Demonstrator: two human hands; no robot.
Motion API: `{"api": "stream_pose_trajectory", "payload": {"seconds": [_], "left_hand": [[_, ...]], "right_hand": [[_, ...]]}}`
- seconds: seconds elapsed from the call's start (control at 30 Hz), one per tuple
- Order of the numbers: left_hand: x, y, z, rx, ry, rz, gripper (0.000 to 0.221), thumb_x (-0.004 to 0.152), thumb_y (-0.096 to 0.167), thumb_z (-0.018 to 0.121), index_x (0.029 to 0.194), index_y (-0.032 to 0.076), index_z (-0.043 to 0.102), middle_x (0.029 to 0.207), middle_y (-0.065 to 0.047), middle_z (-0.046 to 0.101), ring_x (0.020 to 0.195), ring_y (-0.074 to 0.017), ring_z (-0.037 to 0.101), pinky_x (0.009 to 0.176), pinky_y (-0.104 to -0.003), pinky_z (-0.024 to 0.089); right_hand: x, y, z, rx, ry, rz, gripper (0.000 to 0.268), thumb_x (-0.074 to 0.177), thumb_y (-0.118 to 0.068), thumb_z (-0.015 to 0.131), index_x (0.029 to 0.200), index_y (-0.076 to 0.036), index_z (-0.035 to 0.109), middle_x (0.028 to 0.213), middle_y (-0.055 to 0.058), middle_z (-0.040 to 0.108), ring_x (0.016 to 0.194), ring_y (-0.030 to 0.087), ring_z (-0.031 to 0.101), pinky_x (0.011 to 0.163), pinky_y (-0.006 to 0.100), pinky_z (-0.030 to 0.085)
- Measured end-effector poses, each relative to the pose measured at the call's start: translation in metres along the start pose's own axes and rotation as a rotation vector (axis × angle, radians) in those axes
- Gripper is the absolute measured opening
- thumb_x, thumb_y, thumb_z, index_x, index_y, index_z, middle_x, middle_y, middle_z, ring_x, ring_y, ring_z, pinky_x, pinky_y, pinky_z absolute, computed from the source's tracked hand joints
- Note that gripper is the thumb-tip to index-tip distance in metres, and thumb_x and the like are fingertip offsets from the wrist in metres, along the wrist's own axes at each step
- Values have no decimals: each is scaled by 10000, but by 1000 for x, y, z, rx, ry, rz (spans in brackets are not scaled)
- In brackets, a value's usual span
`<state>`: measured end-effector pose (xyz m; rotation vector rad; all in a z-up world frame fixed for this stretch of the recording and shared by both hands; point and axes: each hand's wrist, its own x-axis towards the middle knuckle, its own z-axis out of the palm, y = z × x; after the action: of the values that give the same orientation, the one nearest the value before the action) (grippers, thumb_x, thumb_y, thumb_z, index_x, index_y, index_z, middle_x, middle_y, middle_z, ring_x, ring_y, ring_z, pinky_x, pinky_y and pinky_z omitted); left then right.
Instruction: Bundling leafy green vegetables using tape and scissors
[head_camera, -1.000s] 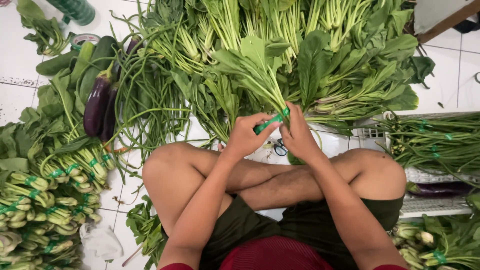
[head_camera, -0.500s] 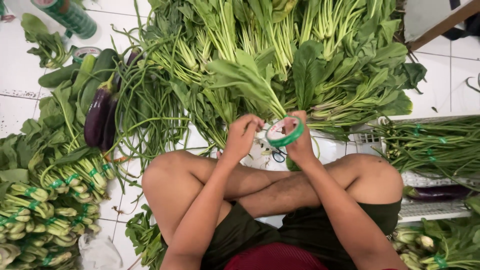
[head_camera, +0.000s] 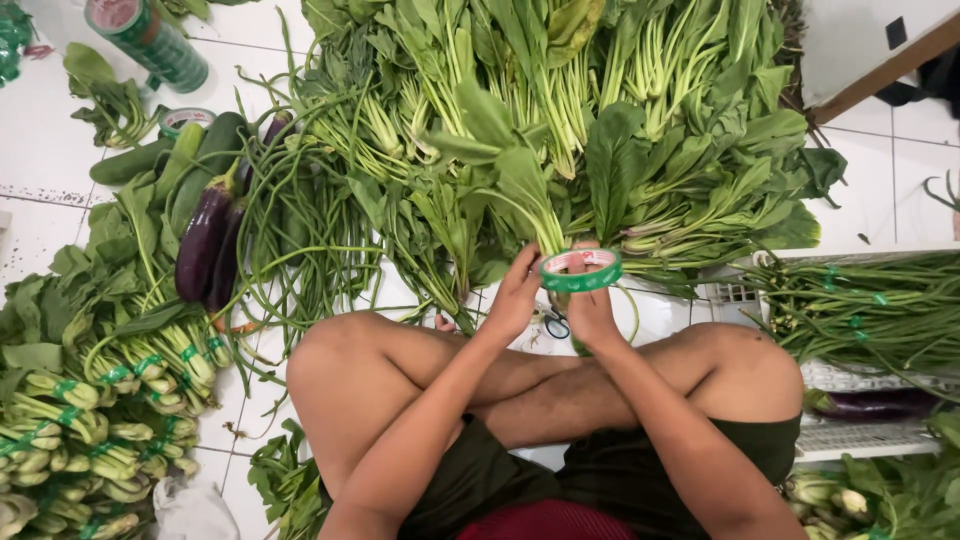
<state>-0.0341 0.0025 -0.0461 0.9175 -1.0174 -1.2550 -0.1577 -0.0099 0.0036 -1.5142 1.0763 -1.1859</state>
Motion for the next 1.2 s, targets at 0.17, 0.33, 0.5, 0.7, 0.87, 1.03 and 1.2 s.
{"api": "stream_pose_trajectory", "payload": {"seconds": [0.17, 0.33, 0.5, 0.7, 0.87, 1.03, 1.2], "left_hand": [[1, -3, -5, -69, 12, -32, 303, 1118, 121, 423, 1347, -1, 578, 1204, -114, 595, 1154, -190, 502, 1153, -454, 364], [5, 2, -11, -40, 8, -3, 259, 1104, 123, 459, 1295, 8, 591, 1146, -106, 596, 1124, -194, 522, 1115, -452, 392], [5, 32, -10, -27, 15, 9, 233, 1099, 117, 466, 1282, 46, 591, 1101, -76, 623, 1098, -158, 536, 1076, -415, 413], [2, 26, -14, -61, -22, 39, 240, 1113, 130, 423, 1314, 52, 527, 1106, -83, 593, 1080, -166, 512, 1050, -429, 415], [0, 34, -17, -53, -49, 39, 223, 1119, 140, 391, 1300, 64, 497, 1095, -69, 600, 1055, -145, 511, 1029, -404, 421], [0, 31, -15, -30, -40, 43, 224, 1122, 160, 402, 1314, 77, 484, 1095, -75, 607, 1025, -129, 507, 973, -362, 451], [-1, 37, -13, -12, -18, 21, 244, 1126, 209, 396, 1324, 83, 462, 1083, -93, 598, 927, -138, 565, 795, -309, 514]], "right_hand": [[1, -3, 3, 167, -20, 77, 430, 1152, -184, 374, 800, -42, 576, 663, 40, 547, 596, 127, 511, 676, 283, 499], [7, 6, -5, 90, -33, 8, 225, 1125, -157, 449, 1017, -2, 571, 919, 36, 545, 879, 158, 516, 933, 379, 460], [14, -3, -14, -50, -48, -159, 173, 997, -142, 699, 972, 27, 679, 1015, 189, 619, 1035, 332, 631, 999, 460, 447], [15, -18, -19, -157, -51, -245, 163, 1004, -166, 700, 974, -6, 716, 915, 160, 656, 943, 364, 675, 913, 474, 494], [15, -19, -19, -160, -54, -289, 164, 1022, -163, 670, 963, -20, 723, 805, 125, 654, 858, 342, 665, 848, 444, 510], [14, -20, -18, -134, -43, -350, 168, 1042, -119, 631, 972, 18, 698, 846, 172, 652, 835, 372, 655, 831, 474, 513], [12, -18, -19, -168, -7, -398, 204, 1063, -138, 592, 987, 23, 693, 841, 157, 652, 815, 364, 663, 803, 470, 520]]}}
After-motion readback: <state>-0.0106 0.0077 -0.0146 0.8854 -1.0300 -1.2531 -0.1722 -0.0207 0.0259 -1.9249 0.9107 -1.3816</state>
